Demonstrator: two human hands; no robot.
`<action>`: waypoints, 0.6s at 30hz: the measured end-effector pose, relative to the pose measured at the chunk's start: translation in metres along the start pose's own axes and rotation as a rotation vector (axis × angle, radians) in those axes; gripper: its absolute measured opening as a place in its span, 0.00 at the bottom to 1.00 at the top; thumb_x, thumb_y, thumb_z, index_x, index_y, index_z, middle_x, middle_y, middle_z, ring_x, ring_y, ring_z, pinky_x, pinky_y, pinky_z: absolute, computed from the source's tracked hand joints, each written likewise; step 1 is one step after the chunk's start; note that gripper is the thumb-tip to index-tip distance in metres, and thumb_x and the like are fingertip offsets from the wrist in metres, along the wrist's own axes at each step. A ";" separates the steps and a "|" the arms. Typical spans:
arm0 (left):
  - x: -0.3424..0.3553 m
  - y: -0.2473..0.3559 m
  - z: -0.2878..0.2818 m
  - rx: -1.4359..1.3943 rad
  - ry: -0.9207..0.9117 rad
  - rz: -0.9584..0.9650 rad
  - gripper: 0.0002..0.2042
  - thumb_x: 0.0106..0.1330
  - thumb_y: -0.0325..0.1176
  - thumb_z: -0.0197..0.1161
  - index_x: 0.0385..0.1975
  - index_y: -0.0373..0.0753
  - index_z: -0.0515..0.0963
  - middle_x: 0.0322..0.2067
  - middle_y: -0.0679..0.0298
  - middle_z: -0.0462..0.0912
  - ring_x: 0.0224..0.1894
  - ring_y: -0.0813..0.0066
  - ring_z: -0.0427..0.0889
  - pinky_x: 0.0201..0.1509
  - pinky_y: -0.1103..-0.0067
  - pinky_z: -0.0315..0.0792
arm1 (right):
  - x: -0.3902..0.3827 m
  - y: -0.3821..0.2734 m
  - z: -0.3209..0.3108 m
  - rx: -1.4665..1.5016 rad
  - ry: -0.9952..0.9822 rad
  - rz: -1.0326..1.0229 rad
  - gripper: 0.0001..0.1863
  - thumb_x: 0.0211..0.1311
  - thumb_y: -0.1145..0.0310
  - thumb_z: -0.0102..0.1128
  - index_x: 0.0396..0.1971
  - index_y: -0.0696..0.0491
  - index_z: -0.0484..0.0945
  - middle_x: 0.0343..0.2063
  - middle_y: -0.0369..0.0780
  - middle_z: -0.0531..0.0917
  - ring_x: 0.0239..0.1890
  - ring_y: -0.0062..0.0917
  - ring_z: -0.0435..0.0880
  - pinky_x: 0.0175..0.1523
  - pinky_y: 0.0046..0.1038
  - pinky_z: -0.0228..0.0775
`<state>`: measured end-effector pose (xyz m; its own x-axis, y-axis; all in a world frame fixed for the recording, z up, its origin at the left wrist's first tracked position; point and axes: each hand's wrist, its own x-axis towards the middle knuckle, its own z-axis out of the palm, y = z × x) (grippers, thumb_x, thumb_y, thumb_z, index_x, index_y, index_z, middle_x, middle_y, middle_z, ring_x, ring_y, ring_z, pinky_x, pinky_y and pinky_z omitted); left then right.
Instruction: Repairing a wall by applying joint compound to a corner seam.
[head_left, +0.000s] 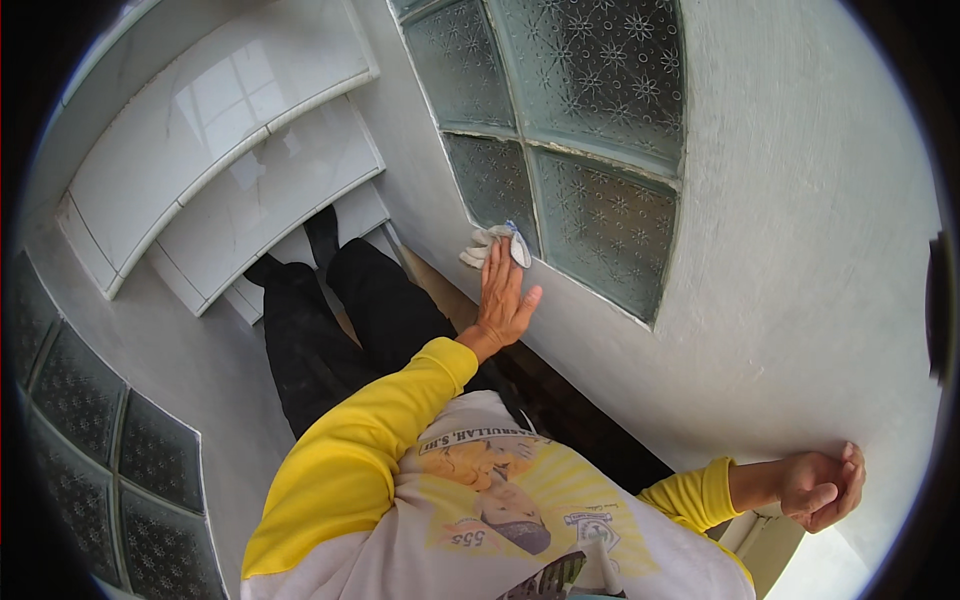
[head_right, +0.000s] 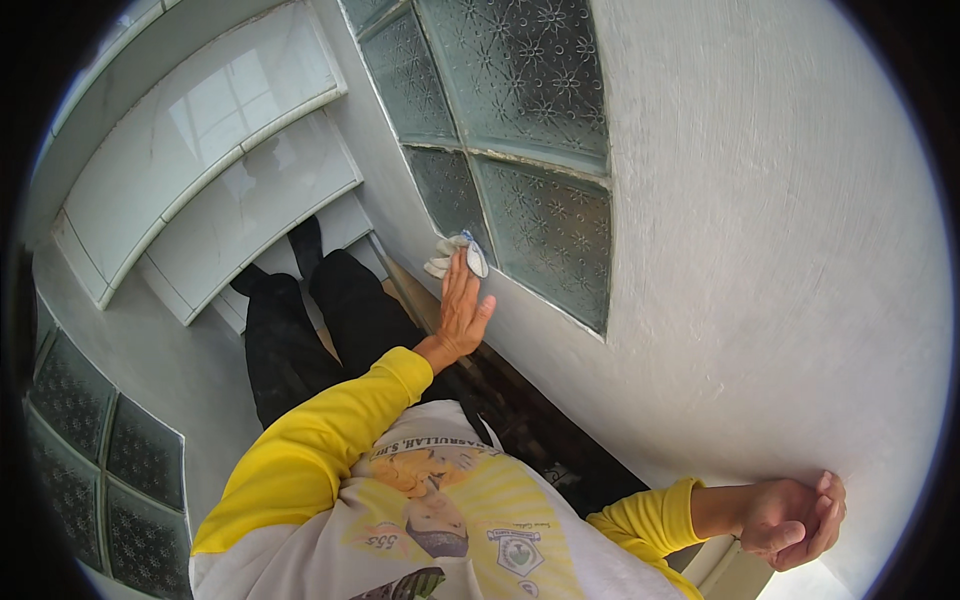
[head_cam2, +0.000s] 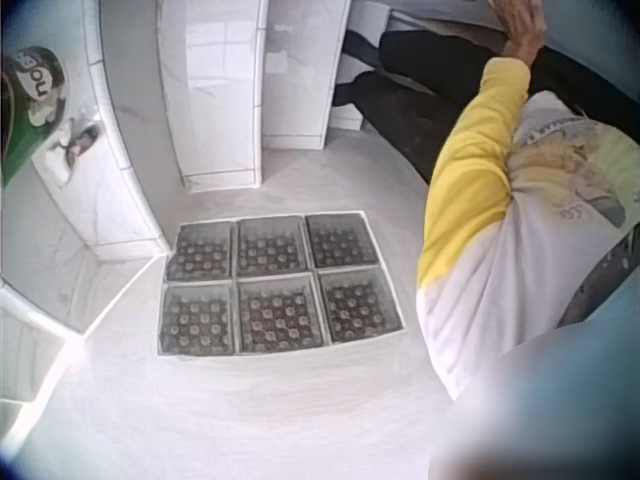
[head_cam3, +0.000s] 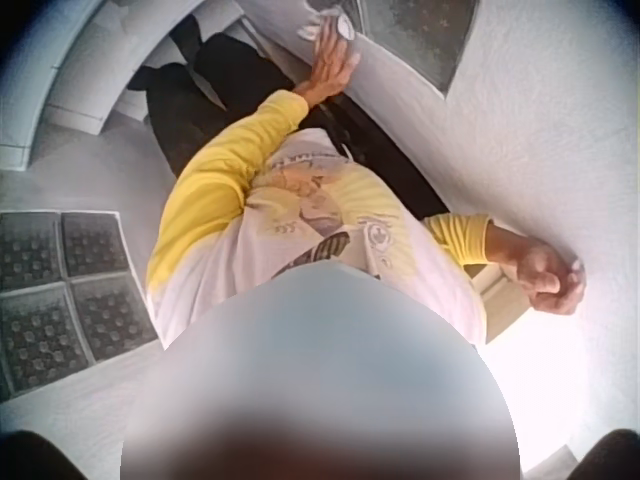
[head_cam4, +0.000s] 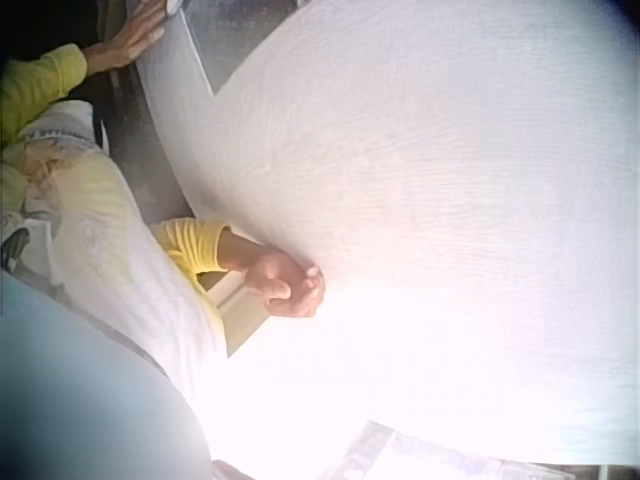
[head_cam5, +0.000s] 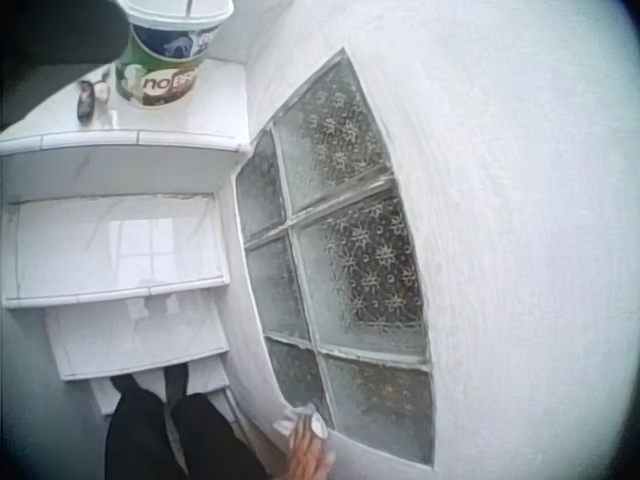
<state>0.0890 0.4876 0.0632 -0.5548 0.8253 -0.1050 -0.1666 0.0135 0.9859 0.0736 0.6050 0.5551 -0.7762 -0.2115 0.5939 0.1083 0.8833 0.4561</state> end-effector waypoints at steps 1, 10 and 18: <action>-0.006 0.019 0.000 0.027 -0.041 0.068 0.38 0.74 0.55 0.37 0.69 0.23 0.51 0.71 0.31 0.47 0.74 0.34 0.43 0.74 0.50 0.36 | 0.000 0.000 -0.002 -0.003 -0.006 0.001 0.19 0.59 0.65 0.53 0.30 0.71 0.78 0.26 0.53 0.80 0.25 0.45 0.80 0.33 0.39 0.75; 0.010 -0.003 0.016 -0.087 0.046 -0.277 0.38 0.75 0.56 0.31 0.73 0.27 0.44 0.73 0.37 0.41 0.76 0.37 0.39 0.74 0.49 0.30 | 0.002 0.001 -0.002 0.007 -0.004 -0.013 0.19 0.58 0.66 0.53 0.30 0.72 0.78 0.25 0.54 0.80 0.25 0.45 0.81 0.33 0.40 0.76; 0.014 -0.031 0.006 -0.041 0.010 -0.304 0.37 0.76 0.55 0.33 0.72 0.27 0.46 0.73 0.37 0.43 0.75 0.37 0.39 0.75 0.53 0.34 | 0.003 0.002 -0.005 -0.019 -0.011 -0.024 0.19 0.59 0.66 0.52 0.29 0.72 0.78 0.25 0.54 0.81 0.24 0.45 0.81 0.32 0.40 0.76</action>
<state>0.0913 0.5023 0.0322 -0.4822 0.7815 -0.3959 -0.3592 0.2357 0.9030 0.0749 0.6041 0.5613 -0.7856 -0.2274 0.5754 0.1018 0.8699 0.4827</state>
